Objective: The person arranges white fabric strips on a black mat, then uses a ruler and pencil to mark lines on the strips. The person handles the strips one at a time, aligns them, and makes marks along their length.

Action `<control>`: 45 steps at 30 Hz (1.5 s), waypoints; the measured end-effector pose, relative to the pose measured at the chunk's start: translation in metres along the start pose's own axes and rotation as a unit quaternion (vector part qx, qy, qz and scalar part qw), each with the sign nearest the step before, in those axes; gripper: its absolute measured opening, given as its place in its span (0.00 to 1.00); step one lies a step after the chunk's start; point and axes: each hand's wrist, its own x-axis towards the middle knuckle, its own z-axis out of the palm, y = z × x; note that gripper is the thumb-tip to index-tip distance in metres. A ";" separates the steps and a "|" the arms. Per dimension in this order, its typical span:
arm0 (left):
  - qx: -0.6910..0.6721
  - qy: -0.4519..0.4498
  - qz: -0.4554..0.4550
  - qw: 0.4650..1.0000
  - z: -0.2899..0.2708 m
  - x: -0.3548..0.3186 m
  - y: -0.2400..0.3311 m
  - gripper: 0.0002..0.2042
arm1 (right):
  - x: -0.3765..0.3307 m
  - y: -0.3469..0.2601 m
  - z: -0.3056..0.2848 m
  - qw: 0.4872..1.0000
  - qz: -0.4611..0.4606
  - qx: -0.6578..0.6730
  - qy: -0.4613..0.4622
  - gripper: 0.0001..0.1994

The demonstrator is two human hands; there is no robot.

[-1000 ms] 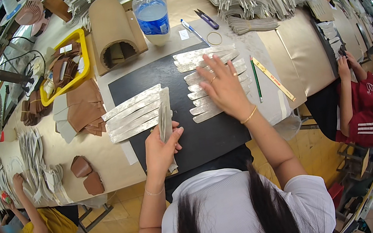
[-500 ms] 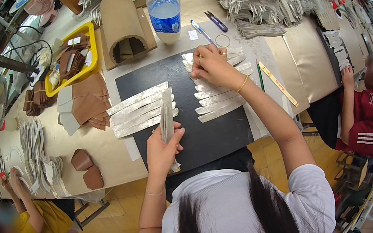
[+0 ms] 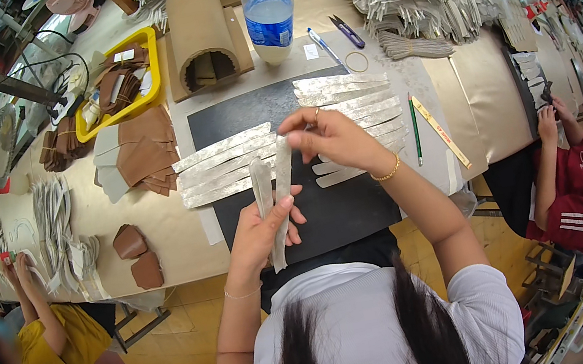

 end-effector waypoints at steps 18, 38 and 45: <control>-0.001 0.097 0.034 0.995 -0.016 -0.038 0.000 0.23 | -0.040 0.008 0.052 0.884 -0.351 -0.301 0.067 0.08; 0.016 0.454 0.242 0.857 -0.105 -0.084 -0.019 0.13 | -0.027 0.027 0.086 0.990 0.129 -0.054 -0.016 0.07; 0.054 0.391 0.308 0.865 -0.126 -0.127 0.003 0.10 | -0.017 0.008 0.097 0.991 -0.034 -0.119 -0.044 0.22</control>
